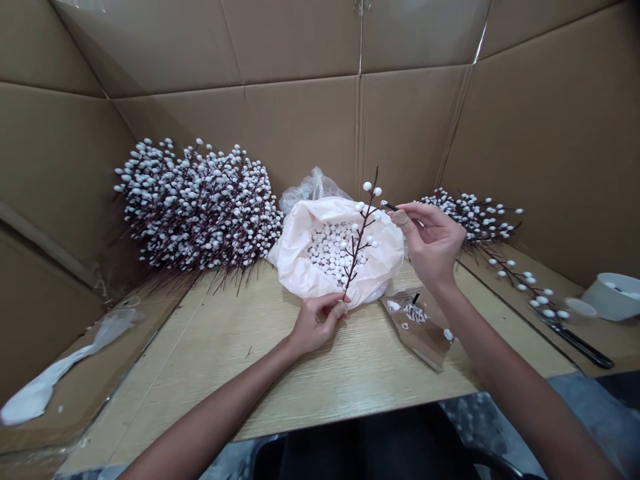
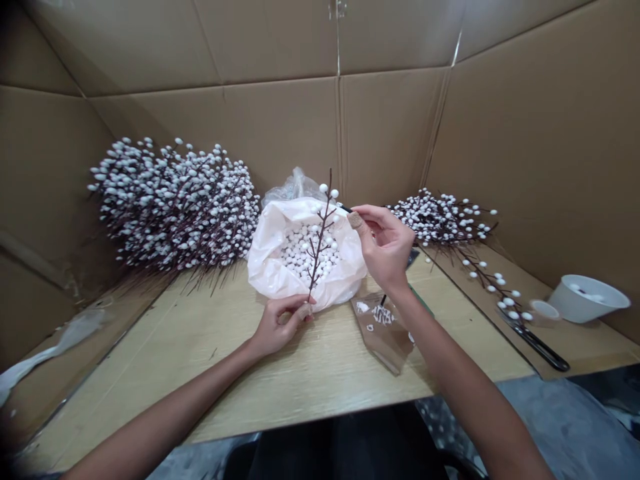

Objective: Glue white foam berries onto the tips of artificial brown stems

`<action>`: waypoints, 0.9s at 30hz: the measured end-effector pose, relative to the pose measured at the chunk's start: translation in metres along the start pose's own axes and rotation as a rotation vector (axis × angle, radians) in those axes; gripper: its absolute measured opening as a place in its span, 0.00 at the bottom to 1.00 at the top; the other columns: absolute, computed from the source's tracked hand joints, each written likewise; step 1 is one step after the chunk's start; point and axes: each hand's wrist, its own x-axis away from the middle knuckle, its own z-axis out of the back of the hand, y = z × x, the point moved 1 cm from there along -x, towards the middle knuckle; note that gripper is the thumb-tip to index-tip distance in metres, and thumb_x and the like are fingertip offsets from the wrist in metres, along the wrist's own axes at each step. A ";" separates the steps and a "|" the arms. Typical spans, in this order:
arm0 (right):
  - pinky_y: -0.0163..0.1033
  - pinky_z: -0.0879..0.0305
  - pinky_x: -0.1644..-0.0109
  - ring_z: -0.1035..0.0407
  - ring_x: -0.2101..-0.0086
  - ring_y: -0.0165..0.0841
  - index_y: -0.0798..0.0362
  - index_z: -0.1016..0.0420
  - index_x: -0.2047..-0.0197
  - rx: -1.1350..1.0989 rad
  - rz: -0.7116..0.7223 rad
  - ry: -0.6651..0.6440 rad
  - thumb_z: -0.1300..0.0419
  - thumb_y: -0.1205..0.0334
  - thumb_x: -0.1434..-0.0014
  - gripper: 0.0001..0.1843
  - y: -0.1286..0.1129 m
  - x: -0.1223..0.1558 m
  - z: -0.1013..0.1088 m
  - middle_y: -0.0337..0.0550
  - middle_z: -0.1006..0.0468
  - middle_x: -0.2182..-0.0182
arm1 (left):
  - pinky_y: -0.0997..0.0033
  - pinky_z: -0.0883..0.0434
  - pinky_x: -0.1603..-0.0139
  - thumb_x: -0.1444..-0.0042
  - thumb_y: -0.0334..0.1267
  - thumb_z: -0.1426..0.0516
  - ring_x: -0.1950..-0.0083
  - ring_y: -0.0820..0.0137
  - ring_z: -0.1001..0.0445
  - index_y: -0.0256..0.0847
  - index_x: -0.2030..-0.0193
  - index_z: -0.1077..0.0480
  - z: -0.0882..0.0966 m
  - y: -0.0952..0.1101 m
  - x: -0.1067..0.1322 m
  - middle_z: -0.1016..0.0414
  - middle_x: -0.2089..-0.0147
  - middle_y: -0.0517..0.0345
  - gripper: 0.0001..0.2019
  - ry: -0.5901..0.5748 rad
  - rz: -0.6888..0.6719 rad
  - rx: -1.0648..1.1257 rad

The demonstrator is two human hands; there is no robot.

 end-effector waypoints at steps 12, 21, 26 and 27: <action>0.39 0.25 0.61 0.26 0.68 0.31 0.51 0.22 0.66 0.054 0.040 -0.031 0.34 0.63 0.49 0.05 -0.001 0.000 0.000 0.41 0.21 0.70 | 0.76 0.28 0.72 0.42 0.40 0.46 0.73 0.71 0.24 0.30 0.60 0.25 0.000 0.001 0.000 0.22 0.74 0.52 0.14 0.005 0.018 0.020; 0.40 0.26 0.60 0.26 0.68 0.31 0.52 0.22 0.65 0.018 0.037 -0.039 0.34 0.67 0.49 0.06 0.003 0.000 0.000 0.41 0.21 0.69 | 0.75 0.29 0.71 0.42 0.40 0.46 0.73 0.70 0.24 0.30 0.60 0.25 0.000 0.001 0.000 0.22 0.74 0.50 0.14 0.002 0.014 0.011; 0.41 0.25 0.60 0.26 0.67 0.32 0.51 0.22 0.65 0.045 0.034 -0.040 0.34 0.64 0.49 0.06 0.004 0.000 0.001 0.40 0.21 0.69 | 0.76 0.29 0.72 0.42 0.40 0.46 0.73 0.71 0.24 0.31 0.60 0.25 0.000 0.000 0.000 0.22 0.73 0.51 0.14 0.004 0.017 0.015; 0.40 0.25 0.60 0.26 0.67 0.31 0.51 0.22 0.65 0.040 0.040 -0.039 0.34 0.64 0.49 0.06 0.004 0.000 0.001 0.40 0.21 0.69 | 0.76 0.29 0.72 0.42 0.40 0.46 0.73 0.71 0.24 0.31 0.60 0.25 0.000 0.000 0.000 0.22 0.74 0.51 0.14 0.003 0.015 0.013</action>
